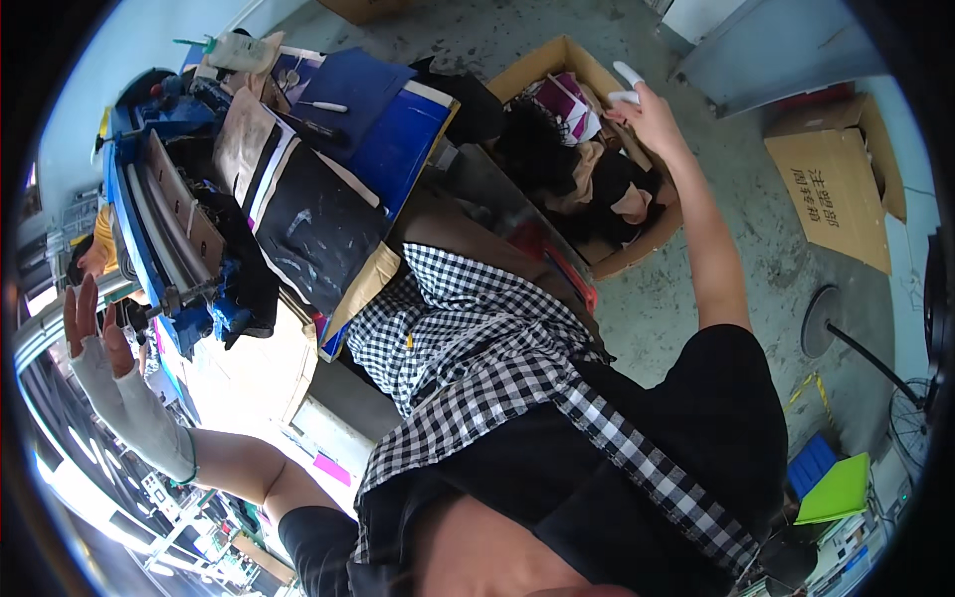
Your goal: The recorder is operating a blue industrial machine to process and stack grey rectangular plates on a production floor.
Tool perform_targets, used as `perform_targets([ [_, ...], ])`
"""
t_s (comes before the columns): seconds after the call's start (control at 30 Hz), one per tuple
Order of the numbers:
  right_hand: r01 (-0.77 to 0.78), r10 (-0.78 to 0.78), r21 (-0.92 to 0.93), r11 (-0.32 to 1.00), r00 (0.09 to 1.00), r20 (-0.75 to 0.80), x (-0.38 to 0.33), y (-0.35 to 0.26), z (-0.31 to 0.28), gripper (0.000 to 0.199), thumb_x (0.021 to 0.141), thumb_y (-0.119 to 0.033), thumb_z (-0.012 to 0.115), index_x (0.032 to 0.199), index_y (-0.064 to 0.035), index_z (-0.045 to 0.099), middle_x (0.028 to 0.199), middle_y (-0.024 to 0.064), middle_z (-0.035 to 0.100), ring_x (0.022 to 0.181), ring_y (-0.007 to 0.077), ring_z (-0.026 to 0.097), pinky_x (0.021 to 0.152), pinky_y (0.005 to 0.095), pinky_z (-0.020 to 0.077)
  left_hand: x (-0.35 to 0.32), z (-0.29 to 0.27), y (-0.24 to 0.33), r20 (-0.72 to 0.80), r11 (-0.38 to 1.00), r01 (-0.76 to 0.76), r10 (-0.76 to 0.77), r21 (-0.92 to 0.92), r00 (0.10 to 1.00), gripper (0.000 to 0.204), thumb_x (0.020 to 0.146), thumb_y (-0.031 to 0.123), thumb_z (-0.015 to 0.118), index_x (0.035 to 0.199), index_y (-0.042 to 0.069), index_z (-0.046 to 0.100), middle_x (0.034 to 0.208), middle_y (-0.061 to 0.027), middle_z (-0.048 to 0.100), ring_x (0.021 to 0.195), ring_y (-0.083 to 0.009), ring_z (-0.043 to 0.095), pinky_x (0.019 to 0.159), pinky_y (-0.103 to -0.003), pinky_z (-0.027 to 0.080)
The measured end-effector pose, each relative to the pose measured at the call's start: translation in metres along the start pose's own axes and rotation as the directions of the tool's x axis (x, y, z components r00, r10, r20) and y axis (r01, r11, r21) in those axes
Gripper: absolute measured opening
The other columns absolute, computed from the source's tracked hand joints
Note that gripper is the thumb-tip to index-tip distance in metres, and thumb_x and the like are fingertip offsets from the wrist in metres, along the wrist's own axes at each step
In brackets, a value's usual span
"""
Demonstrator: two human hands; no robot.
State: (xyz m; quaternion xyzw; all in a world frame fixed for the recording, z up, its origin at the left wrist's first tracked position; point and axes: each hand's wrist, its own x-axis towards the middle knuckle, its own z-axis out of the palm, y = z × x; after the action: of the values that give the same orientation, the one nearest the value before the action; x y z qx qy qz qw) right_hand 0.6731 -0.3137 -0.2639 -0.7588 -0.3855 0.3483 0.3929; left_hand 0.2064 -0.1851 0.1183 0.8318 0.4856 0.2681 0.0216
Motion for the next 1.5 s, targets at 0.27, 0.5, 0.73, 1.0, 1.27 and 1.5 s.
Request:
perform_targets([
  [0.27, 0.192, -0.24, -0.276, 0.942, 0.959, -0.15, -0.02, 0.071, 0.054, 0.04, 0.087, -0.011, 0.048, 0.123, 0.0013, 0.038, 0.089, 0.0134, 0.064, 0.064, 0.0251, 0.06, 0.061, 0.0331, 0.0457, 0.0, 0.004, 0.001, -0.026, 0.999, 0.042, -0.042, -0.014, 0.999, 0.05, 0.09, 0.039, 0.045, 0.131, 0.011, 0.038, 0.127, -0.0117, 0.047, 0.118, -0.0282, 0.045, 0.101, -0.042, 0.033],
  [0.5, -0.04, 0.049, 0.058, 0.998, 0.986, -0.156, -0.054, 0.04, 0.055, 0.039, 0.087, -0.016, 0.05, 0.119, 0.0056, 0.04, 0.09, 0.0172, 0.062, 0.06, 0.0247, 0.06, 0.06, 0.0326, 0.0459, 0.008, 0.011, -0.002, -0.027, 1.0, -0.006, 0.006, 0.003, 1.0, 0.042, 0.09, 0.026, 0.044, 0.13, 0.013, 0.04, 0.127, -0.0083, 0.049, 0.119, -0.0234, 0.045, 0.102, -0.04, 0.032],
  [0.73, -0.15, 0.193, 0.133, 0.98, 0.887, -0.42, -0.064, 0.053, 0.052, 0.042, 0.087, -0.021, 0.05, 0.119, 0.0055, 0.043, 0.095, 0.015, 0.062, 0.065, 0.0259, 0.062, 0.062, 0.0319, 0.0465, 0.009, 0.005, 0.012, -0.079, 0.997, -0.073, 0.071, -0.026, 0.994, 0.042, 0.089, 0.024, 0.049, 0.129, 0.011, 0.041, 0.126, -0.0143, 0.047, 0.117, -0.0283, 0.046, 0.1, -0.041, 0.034],
  [1.0, 0.024, -0.104, -0.174, 0.984, 0.879, -0.466, -0.059, -0.057, 0.06, 0.042, 0.091, -0.023, 0.048, 0.119, 0.0077, 0.042, 0.097, 0.017, 0.061, 0.087, 0.0249, 0.059, 0.075, 0.0303, 0.0462, -0.023, -0.028, -0.038, -0.433, 0.95, -0.199, 0.078, -0.241, 0.898, 0.045, 0.076, 0.003, 0.049, 0.121, -0.002, 0.046, 0.116, -0.015, 0.053, 0.108, -0.0258, 0.052, 0.095, -0.039, 0.04],
  [1.27, 0.727, -0.694, 0.193, 0.659, 0.687, -0.215, -0.048, -0.273, 0.117, 0.036, 0.092, -0.014, 0.044, 0.122, 0.0044, 0.04, 0.106, 0.0159, 0.059, 0.093, 0.0232, 0.058, 0.084, 0.0307, 0.0453, -0.087, -0.042, -0.107, -0.698, 0.962, 0.101, -0.256, -0.255, 0.669, 0.021, 0.089, 0.013, 0.049, 0.104, 0.0, 0.056, 0.097, -0.0102, 0.061, 0.085, -0.0184, 0.058, 0.074, -0.025, 0.045],
  [1.5, 0.895, -0.973, 0.409, 0.176, 0.222, -0.067, -0.1, -0.455, 0.196, 0.025, 0.084, -0.006, 0.055, 0.108, 0.0023, 0.056, 0.098, 0.0115, 0.064, 0.084, 0.0197, 0.061, 0.076, 0.0295, 0.0486, -0.17, 0.076, -0.203, 0.143, 0.098, 0.279, -0.673, -0.955, 0.726, 0.027, 0.09, 0.022, 0.044, 0.099, -0.001, 0.056, 0.089, -0.0115, 0.059, 0.074, -0.0159, 0.057, 0.067, -0.024, 0.046],
])
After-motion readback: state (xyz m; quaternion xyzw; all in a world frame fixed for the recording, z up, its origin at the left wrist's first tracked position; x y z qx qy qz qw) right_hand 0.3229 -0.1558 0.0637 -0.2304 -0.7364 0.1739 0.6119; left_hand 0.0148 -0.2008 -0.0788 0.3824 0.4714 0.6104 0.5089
